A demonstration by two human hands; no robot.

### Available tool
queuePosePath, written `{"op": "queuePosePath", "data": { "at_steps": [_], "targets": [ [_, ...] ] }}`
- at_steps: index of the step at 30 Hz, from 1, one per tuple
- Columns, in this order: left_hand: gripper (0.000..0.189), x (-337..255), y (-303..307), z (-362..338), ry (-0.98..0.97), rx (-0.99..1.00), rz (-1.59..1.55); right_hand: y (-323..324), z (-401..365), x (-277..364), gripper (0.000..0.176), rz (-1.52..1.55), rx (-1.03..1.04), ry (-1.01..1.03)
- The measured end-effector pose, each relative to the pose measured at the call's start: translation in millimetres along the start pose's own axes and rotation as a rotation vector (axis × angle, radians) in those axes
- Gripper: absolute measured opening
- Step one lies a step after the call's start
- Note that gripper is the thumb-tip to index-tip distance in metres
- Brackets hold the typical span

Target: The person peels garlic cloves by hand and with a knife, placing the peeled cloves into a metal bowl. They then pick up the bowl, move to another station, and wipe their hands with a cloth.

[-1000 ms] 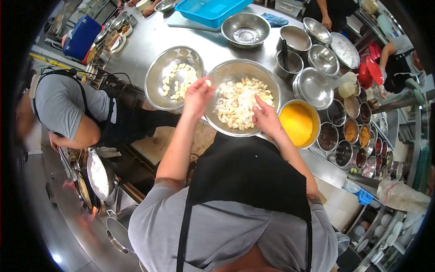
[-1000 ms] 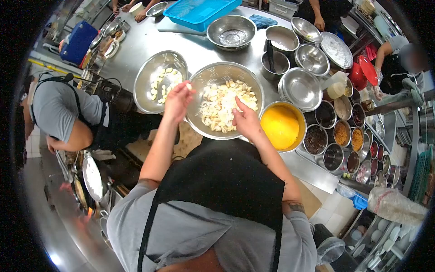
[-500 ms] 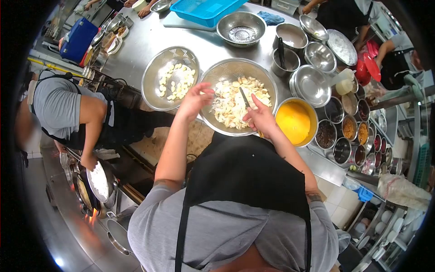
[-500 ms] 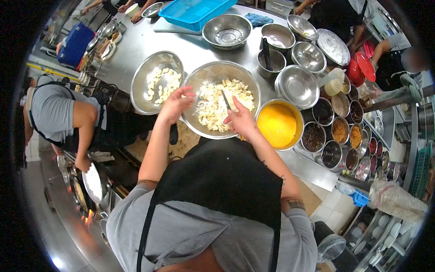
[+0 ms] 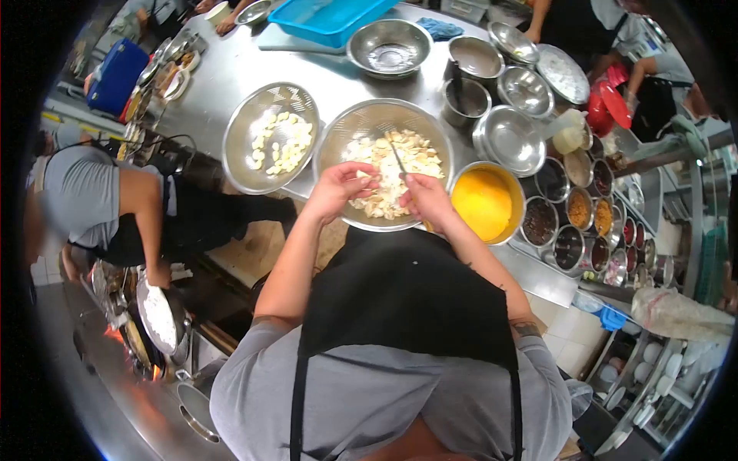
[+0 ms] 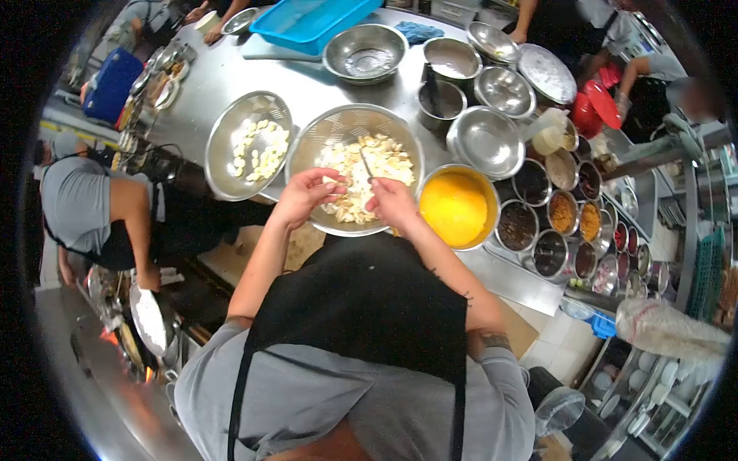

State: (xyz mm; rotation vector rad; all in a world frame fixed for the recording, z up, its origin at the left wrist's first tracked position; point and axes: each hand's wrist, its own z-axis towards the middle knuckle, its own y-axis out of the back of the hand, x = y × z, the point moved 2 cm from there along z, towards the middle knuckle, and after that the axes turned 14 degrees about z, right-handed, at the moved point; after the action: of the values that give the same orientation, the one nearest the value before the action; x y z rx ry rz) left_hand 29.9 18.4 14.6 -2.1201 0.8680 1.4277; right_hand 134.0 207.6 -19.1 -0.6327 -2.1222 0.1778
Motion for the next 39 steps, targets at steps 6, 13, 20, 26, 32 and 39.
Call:
{"op": "queuePosePath", "data": {
  "at_steps": [6, 13, 20, 26, 32, 39],
  "targets": [
    [0.029, 5, -10, 2, 0.034, -0.041, 0.036, 0, 8, -6, 0.033, -0.091, -0.025, 0.173],
    [0.018, 8, -18, -1, 0.062, -0.008, 0.015, -2, -12, 3, 0.030, 0.045, 0.010, 0.206],
    [0.019, 8, -21, -3, 0.040, 0.066, -0.112, -2, -8, 6, 0.030, 0.059, -0.055, 0.153],
    [0.019, 7, -25, -4, -0.004, 0.135, -0.162, -3, -8, 6, 0.032, 0.042, -0.058, 0.155],
    [0.019, 23, -23, 10, 0.020, -0.062, 0.023, 9, 7, -8, 0.033, 0.036, -0.063, 0.248],
    [0.028, 25, 13, 25, -0.288, -0.335, 0.391, 4, 1, -4, 0.053, 0.119, 0.025, 0.239]
  ]
}}
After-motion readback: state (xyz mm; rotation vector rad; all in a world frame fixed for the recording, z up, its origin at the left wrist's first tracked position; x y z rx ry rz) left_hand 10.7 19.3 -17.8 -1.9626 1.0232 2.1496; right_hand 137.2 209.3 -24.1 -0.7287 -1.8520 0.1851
